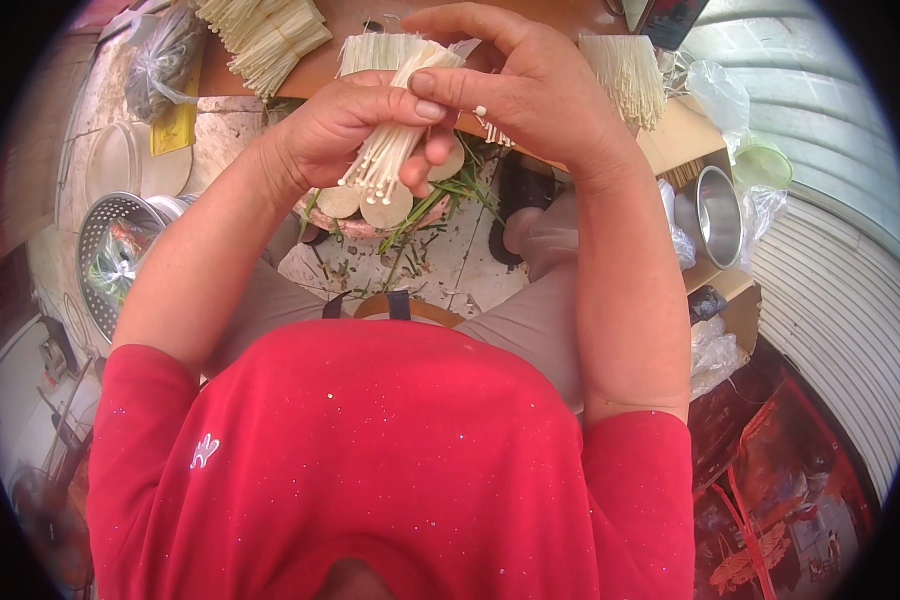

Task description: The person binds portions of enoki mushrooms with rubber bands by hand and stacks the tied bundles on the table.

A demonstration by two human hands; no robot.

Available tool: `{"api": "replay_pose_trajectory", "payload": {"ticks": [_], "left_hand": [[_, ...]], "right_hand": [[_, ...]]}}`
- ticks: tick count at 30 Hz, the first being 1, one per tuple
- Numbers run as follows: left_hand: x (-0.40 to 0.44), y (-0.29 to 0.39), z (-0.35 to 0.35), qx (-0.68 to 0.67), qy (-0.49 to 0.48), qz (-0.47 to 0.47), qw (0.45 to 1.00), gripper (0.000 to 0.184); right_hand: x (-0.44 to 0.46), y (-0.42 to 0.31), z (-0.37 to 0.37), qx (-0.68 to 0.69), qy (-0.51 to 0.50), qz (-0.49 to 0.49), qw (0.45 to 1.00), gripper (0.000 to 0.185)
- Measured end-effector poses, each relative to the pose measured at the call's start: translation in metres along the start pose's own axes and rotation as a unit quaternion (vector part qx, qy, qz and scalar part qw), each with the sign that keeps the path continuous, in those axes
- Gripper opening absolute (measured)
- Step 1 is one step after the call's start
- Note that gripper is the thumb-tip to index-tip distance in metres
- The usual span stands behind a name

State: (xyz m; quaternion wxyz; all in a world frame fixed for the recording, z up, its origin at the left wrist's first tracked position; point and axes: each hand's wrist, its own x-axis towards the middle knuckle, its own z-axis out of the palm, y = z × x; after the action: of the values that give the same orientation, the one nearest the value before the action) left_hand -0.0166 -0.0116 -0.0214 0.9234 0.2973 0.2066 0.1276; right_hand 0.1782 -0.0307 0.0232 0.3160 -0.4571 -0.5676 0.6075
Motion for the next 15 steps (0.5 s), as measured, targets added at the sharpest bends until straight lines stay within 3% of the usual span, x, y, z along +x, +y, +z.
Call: {"api": "replay_pose_trajectory", "payload": {"ticks": [1, 3, 7, 10, 12, 15], "left_hand": [[0.002, -0.001, -0.006, -0.016, -0.015, 0.014, 1.000, 0.016], [0.005, -0.004, -0.011, -0.036, -0.008, 0.027, 0.999, 0.017], [0.003, -0.002, -0.009, -0.032, 0.000, 0.042, 0.999, 0.023], [0.002, -0.003, -0.007, -0.056, 0.004, 0.042, 0.998, 0.028], [0.002, -0.002, -0.007, -0.079, 0.000, 0.041, 0.996, 0.030], [0.003, -0.001, -0.008, -0.117, -0.012, 0.026, 0.993, 0.032]], "right_hand": [[0.001, -0.001, 0.000, 0.000, -0.001, -0.001, 1.000, 0.042], [0.000, -0.002, 0.000, -0.257, 0.042, -0.128, 0.957, 0.040], [0.003, 0.011, 0.003, -0.262, 0.059, -0.205, 0.941, 0.040], [0.000, 0.006, 0.007, -0.244, 0.058, -0.160, 0.955, 0.039], [-0.003, -0.002, 0.011, -0.147, 0.046, -0.056, 0.986, 0.039], [-0.005, -0.010, 0.012, -0.079, 0.040, 0.017, 0.996, 0.039]]}}
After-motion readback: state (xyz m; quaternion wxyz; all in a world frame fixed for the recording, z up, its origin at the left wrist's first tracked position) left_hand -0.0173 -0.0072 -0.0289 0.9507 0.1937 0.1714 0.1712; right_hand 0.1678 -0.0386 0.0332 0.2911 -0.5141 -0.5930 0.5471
